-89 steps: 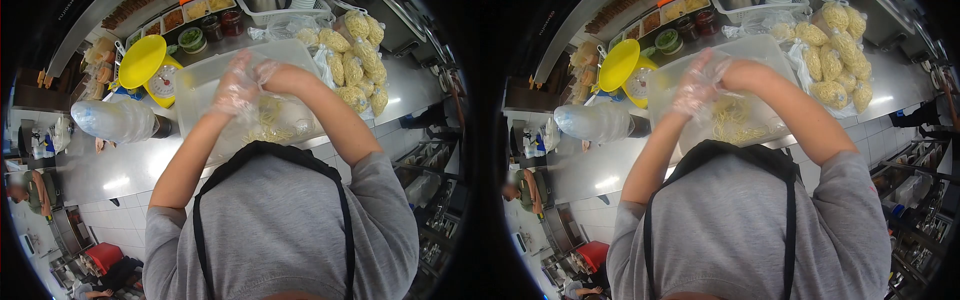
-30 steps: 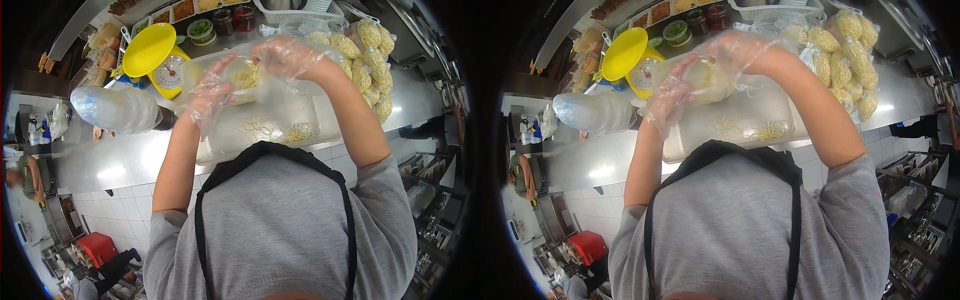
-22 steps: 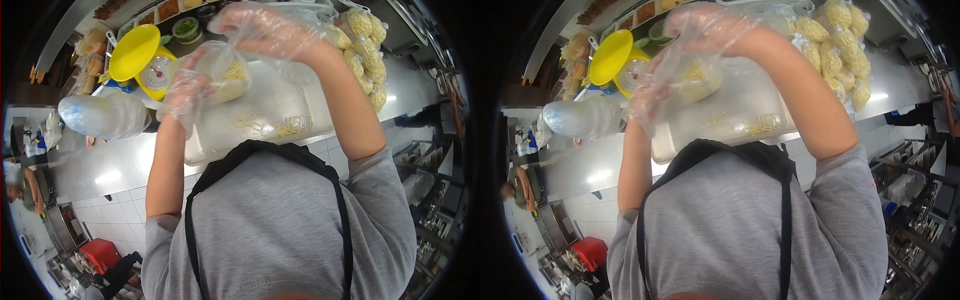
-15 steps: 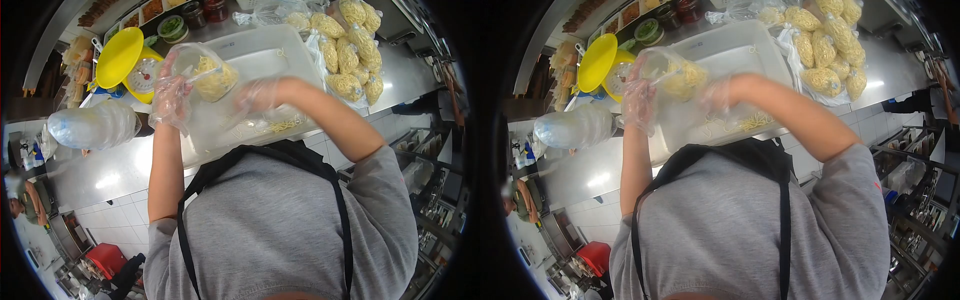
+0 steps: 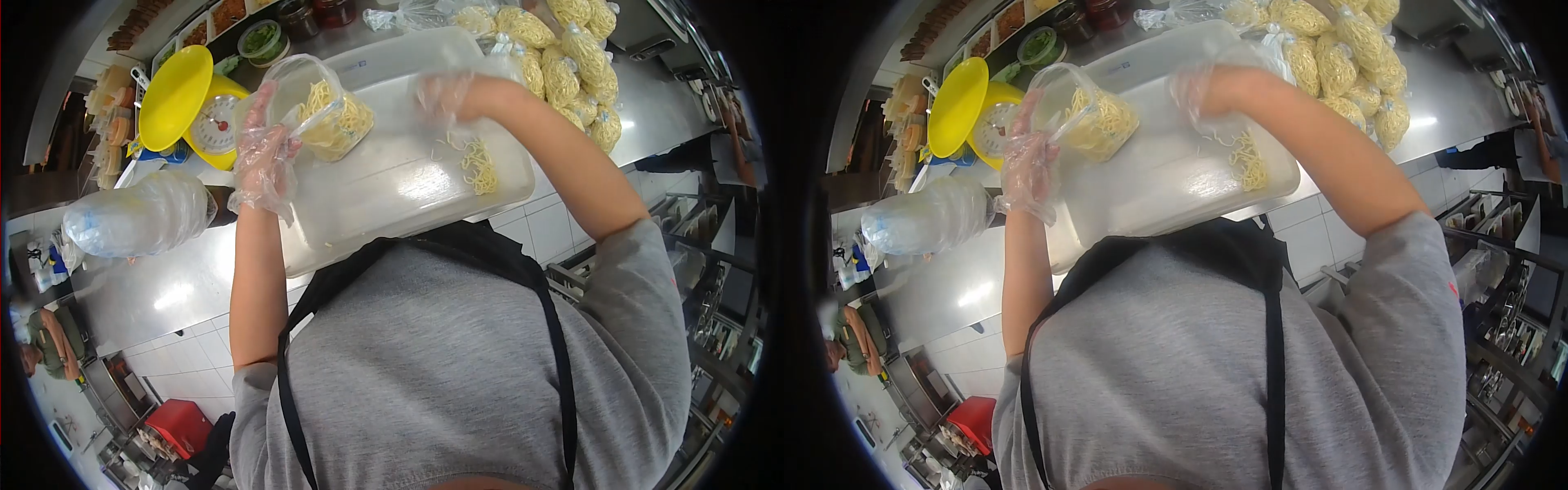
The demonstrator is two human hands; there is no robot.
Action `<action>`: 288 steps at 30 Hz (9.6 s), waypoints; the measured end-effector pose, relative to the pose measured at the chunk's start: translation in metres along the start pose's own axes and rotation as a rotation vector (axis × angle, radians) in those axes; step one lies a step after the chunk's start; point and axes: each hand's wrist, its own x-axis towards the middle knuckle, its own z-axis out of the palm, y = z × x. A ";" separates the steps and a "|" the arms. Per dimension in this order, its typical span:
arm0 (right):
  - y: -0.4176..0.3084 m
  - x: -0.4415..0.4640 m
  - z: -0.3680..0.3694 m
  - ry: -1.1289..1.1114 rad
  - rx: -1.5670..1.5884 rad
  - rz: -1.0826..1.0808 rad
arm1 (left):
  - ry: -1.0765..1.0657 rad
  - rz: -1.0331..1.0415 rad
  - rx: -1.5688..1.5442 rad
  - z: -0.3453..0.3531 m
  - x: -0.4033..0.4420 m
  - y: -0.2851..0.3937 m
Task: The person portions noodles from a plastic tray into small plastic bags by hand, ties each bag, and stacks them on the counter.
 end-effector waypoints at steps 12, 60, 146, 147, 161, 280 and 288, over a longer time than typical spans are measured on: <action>-0.055 -0.061 0.046 -0.330 0.032 0.229 | 0.019 0.013 0.065 0.003 -0.007 0.003; -0.010 -0.027 0.034 0.887 0.315 0.068 | 0.255 0.495 -0.393 -0.022 0.044 0.178; 0.082 -0.043 -0.105 1.387 -0.311 0.560 | 0.147 0.230 0.929 -0.007 0.010 0.037; 0.069 -0.059 -0.114 1.579 -0.197 0.375 | 0.147 0.225 0.929 -0.008 0.011 0.034; -0.038 -0.056 -0.007 0.677 -0.070 0.280 | 0.170 -0.003 0.370 0.014 -0.013 0.055; -0.115 0.002 0.004 0.913 -0.122 0.091 | -0.471 0.621 1.187 0.043 0.050 -0.057; -0.073 -0.029 -0.020 0.403 -0.014 0.041 | -0.607 0.662 1.347 0.036 0.038 -0.028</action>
